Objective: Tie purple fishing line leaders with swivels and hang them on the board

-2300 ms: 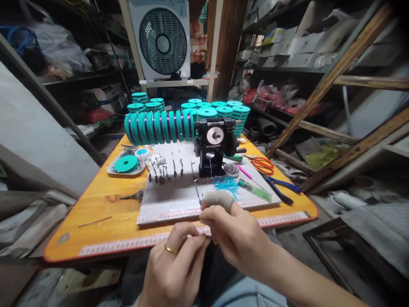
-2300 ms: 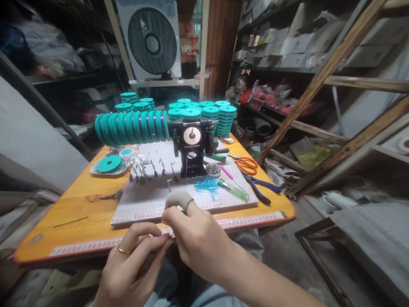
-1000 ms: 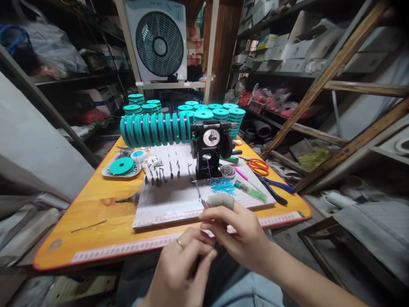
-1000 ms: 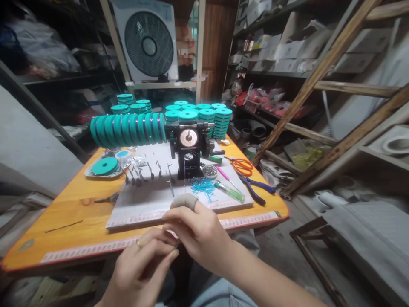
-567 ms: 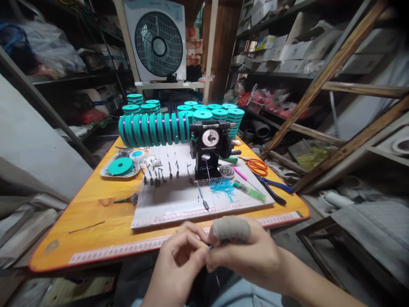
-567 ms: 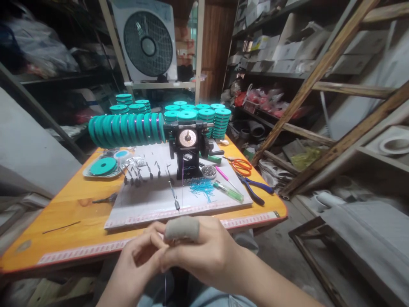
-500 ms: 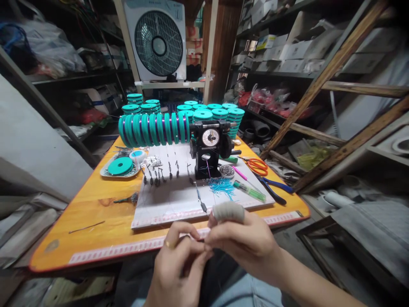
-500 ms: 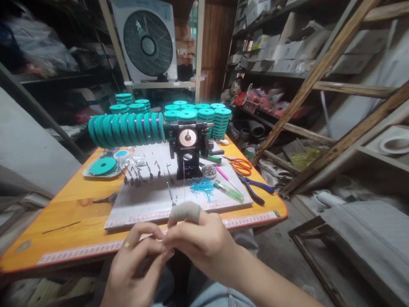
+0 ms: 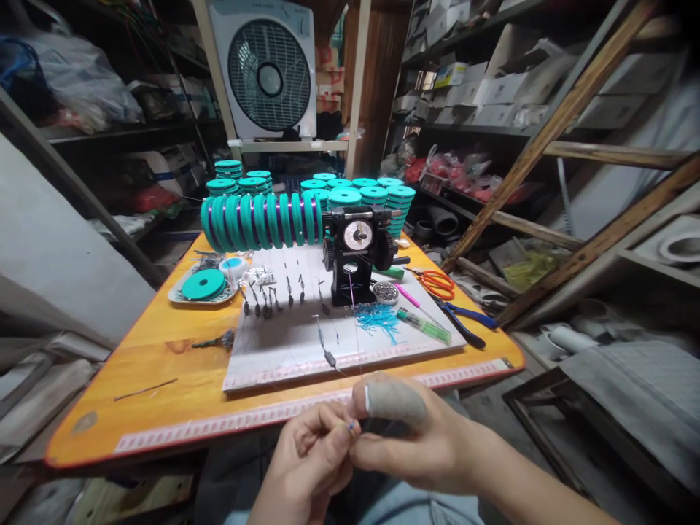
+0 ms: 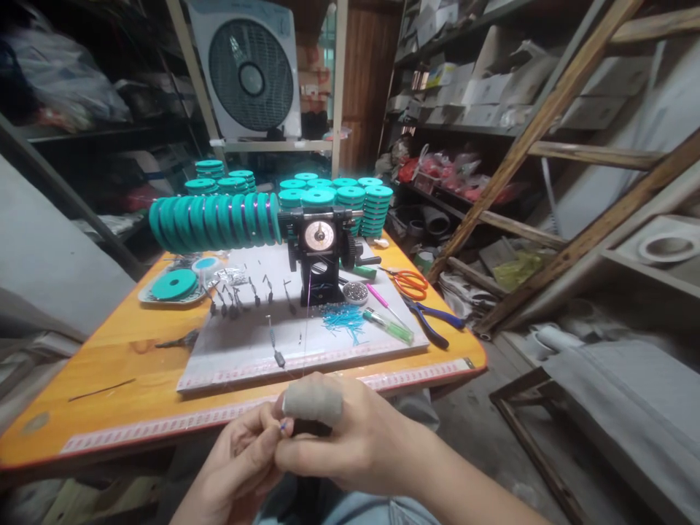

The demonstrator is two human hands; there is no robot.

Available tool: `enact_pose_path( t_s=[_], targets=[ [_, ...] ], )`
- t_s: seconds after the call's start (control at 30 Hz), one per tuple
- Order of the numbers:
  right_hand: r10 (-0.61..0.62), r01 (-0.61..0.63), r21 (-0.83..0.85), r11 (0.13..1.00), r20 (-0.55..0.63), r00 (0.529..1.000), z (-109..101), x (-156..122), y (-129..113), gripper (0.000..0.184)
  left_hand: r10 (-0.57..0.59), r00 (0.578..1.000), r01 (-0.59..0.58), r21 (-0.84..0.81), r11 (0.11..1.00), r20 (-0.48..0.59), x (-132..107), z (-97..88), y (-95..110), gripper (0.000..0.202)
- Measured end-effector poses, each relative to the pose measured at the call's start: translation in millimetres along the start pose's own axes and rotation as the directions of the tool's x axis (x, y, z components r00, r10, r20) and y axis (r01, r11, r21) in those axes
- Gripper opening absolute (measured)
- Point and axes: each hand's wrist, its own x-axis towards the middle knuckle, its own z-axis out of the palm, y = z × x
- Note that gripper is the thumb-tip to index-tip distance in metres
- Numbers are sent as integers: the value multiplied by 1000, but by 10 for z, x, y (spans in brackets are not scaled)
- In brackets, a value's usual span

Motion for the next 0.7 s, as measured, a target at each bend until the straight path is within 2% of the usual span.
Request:
enact_pose_path(
  t_s=[0.07,0.1,0.13,0.17,0.2,0.23,0.27,0.3,0.33,0.37,0.4,0.43,0.47,0.5,0.53,0.57,0.6,0.63,0.67,0.7],
  targets=[
    [105,-102,88,991,-35,994,32,-12,-16,10,-7,1000,8,-17,1000,20,12,12,-20,40],
    [119,-109,120,987,-75,990,52,-8,-21,9,38,999,-38,25,999,20,19,9,-35,40],
    [113,-96,137,986,-122,986,70,3,-25,7,128,992,-129,119,984,13,26,0,-51,38],
    [86,-64,136,989,-166,982,85,24,-25,8,268,964,-260,270,927,10,32,-14,-65,33],
    [67,-40,128,991,-212,975,96,55,-23,11,444,895,-410,457,789,36,39,-30,-75,26],
    [63,-34,116,993,-257,964,103,95,-17,12,611,782,-534,633,560,120,45,-48,-79,18],
    [68,-40,102,994,-292,954,107,140,-8,13,717,645,-608,746,272,264,53,-67,-75,15],
    [77,-53,85,995,-314,946,108,186,3,12,746,504,-638,770,-18,435,63,-84,-65,16],
    [81,-63,64,996,-335,939,108,227,14,12,707,375,-646,716,-264,599,73,-100,-50,18],
    [80,-71,39,997,-352,933,106,258,25,12,632,279,-651,627,-429,723,83,-113,-35,19],
    [71,-72,12,997,-362,929,102,273,34,12,573,237,-665,561,-493,784,90,-124,-22,19],
    [48,-58,-15,998,-365,930,95,272,40,11,568,254,-689,558,-461,783,93,-130,-14,19],
    [21,-37,-38,999,-359,933,85,255,45,10,616,327,-715,614,-336,717,90,-132,-12,18],
    [-23,4,-56,998,-335,942,70,223,47,11,673,453,-719,686,-111,585,82,-130,-16,17],
    [-86,67,-74,995,-291,953,54,183,48,16,683,611,-678,711,189,401,70,-121,-24,15],
    [-155,137,-95,986,-222,963,37,140,48,22,616,759,-582,644,497,211,56,-108,-33,16],
    [-217,202,-112,973,-141,966,22,98,46,25,482,873,-449,498,742,68,44,-91,-42,22],
    [-254,245,-124,962,-64,965,11,62,44,25,324,946,-305,321,897,-7,34,-71,-49,29],
    [-257,253,-133,958,-10,966,4,32,40,22,181,983,-175,156,972,-31,28,-50,-54,35],
    [-227,226,-143,964,11,974,2,11,35,16,76,997,-75,36,997,-29,27,-31,-58,39]
  ],
)
